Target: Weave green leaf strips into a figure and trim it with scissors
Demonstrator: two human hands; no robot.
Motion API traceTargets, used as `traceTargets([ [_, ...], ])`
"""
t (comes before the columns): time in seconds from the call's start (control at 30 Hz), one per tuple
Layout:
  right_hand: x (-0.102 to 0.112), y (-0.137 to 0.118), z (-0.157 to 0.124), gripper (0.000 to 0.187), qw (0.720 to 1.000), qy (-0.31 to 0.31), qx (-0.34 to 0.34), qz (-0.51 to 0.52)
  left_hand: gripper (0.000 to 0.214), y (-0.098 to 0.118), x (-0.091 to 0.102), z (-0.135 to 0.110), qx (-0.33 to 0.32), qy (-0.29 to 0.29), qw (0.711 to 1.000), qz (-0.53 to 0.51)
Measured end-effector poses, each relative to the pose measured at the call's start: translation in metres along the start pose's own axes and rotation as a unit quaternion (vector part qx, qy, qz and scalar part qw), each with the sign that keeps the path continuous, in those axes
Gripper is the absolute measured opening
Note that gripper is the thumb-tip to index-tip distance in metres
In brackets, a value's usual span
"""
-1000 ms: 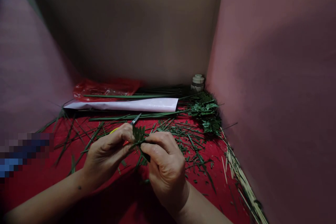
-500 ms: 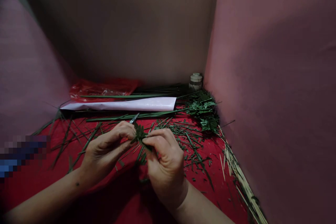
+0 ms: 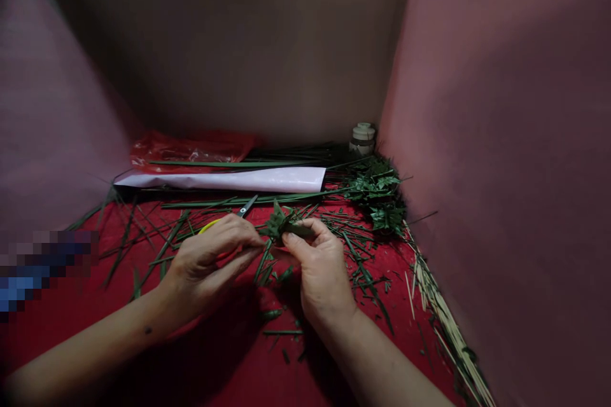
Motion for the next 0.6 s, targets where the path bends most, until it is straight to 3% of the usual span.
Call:
traceTargets([
  [0.1, 0.002, -0.003, 0.003, 0.028, 0.998, 0.027, -0.018, 0.055, 0.008, 0.003, 0.001, 0.003, 0.033, -0.066, 0.995, -0.062],
  [0.2, 0.007, -0.008, 0.007, 0.031, 0.995, 0.049, -0.018, 0.089, 0.011, 0.001, 0.005, 0.006, 0.065, -0.142, 0.971, -0.183],
  [0.27, 0.01, -0.011, 0.008, 0.031, 0.995, 0.052, -0.007, 0.083, 0.017, -0.011, 0.013, 0.007, 0.118, -0.123, 0.961, -0.216],
  [0.33, 0.013, -0.013, 0.01, 0.03, 0.997, 0.047, 0.003, 0.058, 0.024, -0.031, 0.024, 0.007, 0.188, -0.077, 0.967, -0.152],
  [0.37, 0.013, -0.014, 0.01, 0.03, 0.998, 0.045, 0.005, 0.048, 0.026, -0.043, 0.029, 0.006, 0.208, -0.082, 0.969, -0.102],
  [0.43, 0.015, -0.014, 0.011, 0.029, 0.999, 0.039, 0.004, 0.033, 0.029, -0.067, 0.035, 0.003, 0.231, -0.163, 0.958, 0.04],
  [0.5, 0.016, -0.014, 0.012, 0.027, 0.999, 0.033, 0.0, 0.022, 0.032, -0.087, 0.038, -0.001, 0.265, -0.248, 0.917, 0.167],
  [0.57, 0.018, -0.014, 0.013, 0.024, 1.0, 0.026, -0.001, 0.011, 0.033, -0.095, 0.037, -0.004, 0.261, -0.286, 0.892, 0.232],
  [0.6, 0.019, -0.015, 0.014, 0.024, 1.0, 0.024, -0.002, 0.008, 0.032, -0.095, 0.036, -0.004, 0.248, -0.286, 0.894, 0.242],
])
Point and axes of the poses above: each hand's wrist, its own z-axis towards the middle knuckle, its own x-axis out of the back of the hand, y = z × x, the point moved 2 cm from there along z, towards the middle knuckle, and after that the axes turned 13 degrees about -x, right-handed, at the moved point
